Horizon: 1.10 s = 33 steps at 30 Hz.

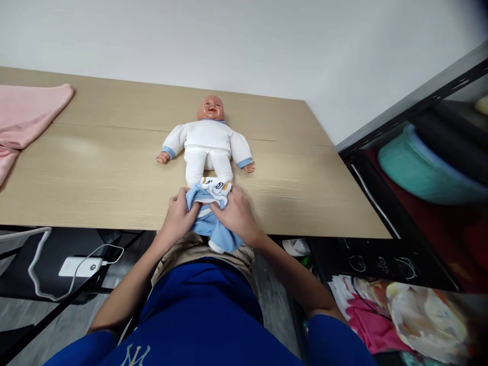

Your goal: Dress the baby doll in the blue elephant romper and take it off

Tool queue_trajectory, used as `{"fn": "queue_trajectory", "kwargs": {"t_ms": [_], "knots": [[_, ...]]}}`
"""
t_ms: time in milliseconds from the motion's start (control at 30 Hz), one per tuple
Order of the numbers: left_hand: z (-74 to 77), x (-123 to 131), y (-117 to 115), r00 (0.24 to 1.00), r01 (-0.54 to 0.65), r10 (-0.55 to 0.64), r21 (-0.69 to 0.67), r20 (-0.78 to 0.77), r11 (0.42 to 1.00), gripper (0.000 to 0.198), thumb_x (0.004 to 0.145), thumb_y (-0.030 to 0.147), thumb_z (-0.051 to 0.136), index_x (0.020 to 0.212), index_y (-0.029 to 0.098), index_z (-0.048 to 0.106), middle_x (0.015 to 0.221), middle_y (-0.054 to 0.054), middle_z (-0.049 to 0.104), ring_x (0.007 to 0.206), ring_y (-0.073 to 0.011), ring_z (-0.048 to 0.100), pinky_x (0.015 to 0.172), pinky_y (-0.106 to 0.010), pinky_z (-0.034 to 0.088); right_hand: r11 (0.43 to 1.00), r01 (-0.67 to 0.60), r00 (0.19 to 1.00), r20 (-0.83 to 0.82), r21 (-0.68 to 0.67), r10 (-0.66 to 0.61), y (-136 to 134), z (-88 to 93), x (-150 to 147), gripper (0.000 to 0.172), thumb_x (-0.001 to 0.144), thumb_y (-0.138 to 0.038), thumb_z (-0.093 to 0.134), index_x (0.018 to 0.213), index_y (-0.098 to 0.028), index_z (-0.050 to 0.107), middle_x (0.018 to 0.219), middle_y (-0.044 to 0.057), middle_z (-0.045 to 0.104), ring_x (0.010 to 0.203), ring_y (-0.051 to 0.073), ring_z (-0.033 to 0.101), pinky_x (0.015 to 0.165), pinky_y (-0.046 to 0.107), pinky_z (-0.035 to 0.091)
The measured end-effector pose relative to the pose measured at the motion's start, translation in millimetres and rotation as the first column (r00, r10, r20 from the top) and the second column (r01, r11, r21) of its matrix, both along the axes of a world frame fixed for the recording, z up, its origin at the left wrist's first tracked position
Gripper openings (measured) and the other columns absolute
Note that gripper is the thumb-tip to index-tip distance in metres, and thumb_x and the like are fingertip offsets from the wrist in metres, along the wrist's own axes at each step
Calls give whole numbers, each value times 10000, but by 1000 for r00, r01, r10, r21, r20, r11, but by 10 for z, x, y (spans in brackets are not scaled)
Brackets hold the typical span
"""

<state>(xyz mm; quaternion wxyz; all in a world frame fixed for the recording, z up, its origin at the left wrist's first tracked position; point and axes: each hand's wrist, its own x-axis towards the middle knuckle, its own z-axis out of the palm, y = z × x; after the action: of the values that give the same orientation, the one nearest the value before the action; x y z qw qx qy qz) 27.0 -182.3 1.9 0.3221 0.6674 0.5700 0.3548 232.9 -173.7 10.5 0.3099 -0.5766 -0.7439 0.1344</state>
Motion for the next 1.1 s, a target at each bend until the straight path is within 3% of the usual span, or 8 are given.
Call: {"fn": "queue_trajectory", "kwargs": {"t_ms": [167, 267, 367, 500, 600, 767, 933, 1100], "knots": [[80, 16, 165, 999, -3, 2, -42, -35, 999, 203, 1064, 410, 569, 1178, 247, 532, 1204, -151, 798, 1151, -388, 749, 1124, -588, 535, 999, -45, 999, -19, -12, 45, 177, 68, 52, 366, 924, -225, 788, 1289, -196, 796, 1291, 165, 821, 1239, 380, 764, 1114, 523, 633], [118, -43, 105, 998, 30, -35, -76, -60, 997, 217, 1081, 447, 547, 1174, 256, 504, 1205, -157, 792, 1136, -394, 753, 1081, -569, 558, 988, -144, 990, -4, -58, 144, 107, 171, 56, 400, 936, -241, 798, 1336, -228, 791, 1287, 136, 842, 1231, 364, 780, 1117, 504, 636], [105, -91, 19, 985, 70, -75, -35, -153, 997, 189, 1084, 428, 523, 1154, 261, 472, 1174, -153, 789, 1143, -401, 757, 1153, -600, 510, 973, -203, 976, 60, -110, 210, 33, 225, 30, 407, 971, -218, 765, 1378, -198, 780, 1339, 162, 834, 1298, 379, 757, 1193, 540, 604], [80, -125, 1, 958, 108, -105, -3, -266, 994, 130, 1114, 399, 467, 1101, 269, 462, 971, -77, 726, 1092, -381, 745, 1216, -624, 456, 971, -194, 968, 132, -139, 213, 51, 181, -4, 453, 984, -182, 745, 1433, -122, 757, 1431, 219, 789, 1388, 423, 696, 1261, 613, 561], [67, -160, 40, 955, 125, -121, 0, -271, 992, 122, 1111, 375, 446, 1061, 270, 480, 1018, -76, 688, 1127, -368, 713, 1207, -636, 462, 965, -242, 960, 118, -102, 253, 119, 117, 15, 523, 972, -170, 771, 1492, -135, 732, 1536, 213, 735, 1502, 421, 619, 1339, 626, 500], [-81, -235, 126, 990, 129, -130, -15, -54, 991, 143, 1056, 338, 530, 1169, 250, 531, 1175, -118, 722, 1213, -359, 694, 1155, -600, 519, 930, -362, 931, 33, -68, 365, 232, 47, 86, 548, 938, -118, 776, 1478, -201, 734, 1533, 155, 741, 1555, 391, 580, 1376, 619, 467], [-316, -282, 225, 978, 71, -79, 49, 191, 996, 453, 955, 316, 678, 1362, 216, 506, 1445, -187, 677, 1413, -360, 658, 1264, -585, 488, 944, -318, 945, -110, -84, 308, 293, 28, 153, 535, 930, -174, 802, 1457, -209, 719, 1471, 161, 749, 1425, 372, 680, 1257, 576, 568], [-356, -288, 266, 941, 41, -46, 20, 335, 999, 469, 923, 349, 757, 1334, 228, 564, 1377, -140, 733, 1347, -328, 725, 1234, -537, 547, 952, -304, 939, -176, -26, 295, 377, 22, 182, 473, 904, -222, 842, 1362, -185, 731, 1349, 165, 776, 1330, 366, 718, 1198, 567, 587]]}}
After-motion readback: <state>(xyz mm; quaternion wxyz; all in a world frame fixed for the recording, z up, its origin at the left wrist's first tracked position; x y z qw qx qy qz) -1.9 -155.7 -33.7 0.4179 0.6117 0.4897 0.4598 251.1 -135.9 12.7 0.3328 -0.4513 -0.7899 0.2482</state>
